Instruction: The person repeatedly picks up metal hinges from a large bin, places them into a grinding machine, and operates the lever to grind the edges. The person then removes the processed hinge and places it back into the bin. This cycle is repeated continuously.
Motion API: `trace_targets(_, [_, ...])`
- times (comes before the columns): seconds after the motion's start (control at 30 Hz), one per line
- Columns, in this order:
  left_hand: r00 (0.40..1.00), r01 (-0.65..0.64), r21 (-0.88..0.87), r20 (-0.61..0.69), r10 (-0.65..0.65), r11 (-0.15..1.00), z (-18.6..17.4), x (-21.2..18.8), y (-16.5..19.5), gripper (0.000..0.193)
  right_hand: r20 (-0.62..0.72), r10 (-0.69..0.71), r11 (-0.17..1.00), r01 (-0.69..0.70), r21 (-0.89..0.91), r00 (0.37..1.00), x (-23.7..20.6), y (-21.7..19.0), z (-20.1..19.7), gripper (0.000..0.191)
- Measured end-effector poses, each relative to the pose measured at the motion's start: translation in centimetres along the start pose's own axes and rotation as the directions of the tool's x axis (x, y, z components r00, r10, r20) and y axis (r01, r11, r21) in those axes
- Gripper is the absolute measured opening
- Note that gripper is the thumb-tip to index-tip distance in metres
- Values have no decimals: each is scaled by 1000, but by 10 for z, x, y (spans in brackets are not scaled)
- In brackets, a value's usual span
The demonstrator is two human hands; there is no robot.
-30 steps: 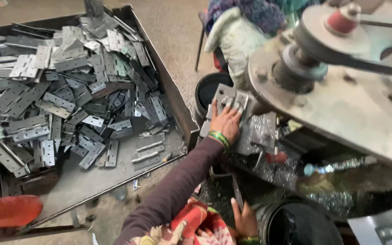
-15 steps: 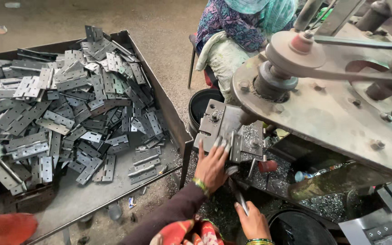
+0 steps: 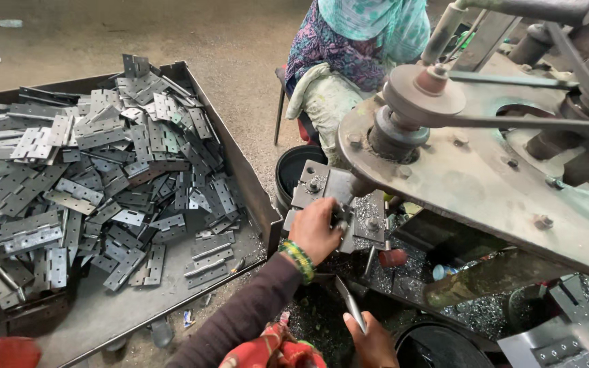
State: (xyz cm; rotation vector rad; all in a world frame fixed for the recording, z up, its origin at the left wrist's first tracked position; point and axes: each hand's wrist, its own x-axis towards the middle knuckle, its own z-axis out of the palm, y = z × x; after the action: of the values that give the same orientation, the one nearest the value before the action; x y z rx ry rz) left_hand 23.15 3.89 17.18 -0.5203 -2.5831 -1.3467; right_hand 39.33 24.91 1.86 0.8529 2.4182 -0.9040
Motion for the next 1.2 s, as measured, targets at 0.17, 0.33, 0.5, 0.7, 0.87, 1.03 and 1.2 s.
trace_targets(0.17, [988, -153, 450, 37, 152, 880, 43, -9, 12, 39, -18, -96, 992, 94, -89, 995, 8, -4, -1, 56])
trace_targets(0.33, [976, -111, 180, 205, 73, 977, 54, -15, -12, 35, -4, -86, 985, 84, -149, 996, 19, -8, -2, 56])
trace_targets(0.5, [932, -351, 324, 29, 362, 879, 35, 5, -50, 65, 107, -104, 990, 113, -83, 989, 31, -11, -2, 54])
trace_targets(0.7, [975, -100, 402, 222, 9, 910, 43, 18, -54, 39, 41, -233, 904, 232, -360, 972, 43, -11, 4, 57])
trace_targets(0.87, [968, -78, 437, 246, -36, 896, 56, 30, -54, 55, -63, -169, 953, 146, -267, 984, 48, -9, 13, 55])
trace_targets(1.03, [985, -149, 404, 144, 98, 903, 64, 18, -67, 63, -195, -38, 962, -17, -274, 980, 50, -6, 24, 65])
trace_targets(1.2, [983, -154, 437, 161, 91, 886, 64, 0, -75, 59, -149, -173, 978, 152, -146, 974, 50, -5, 32, 63])
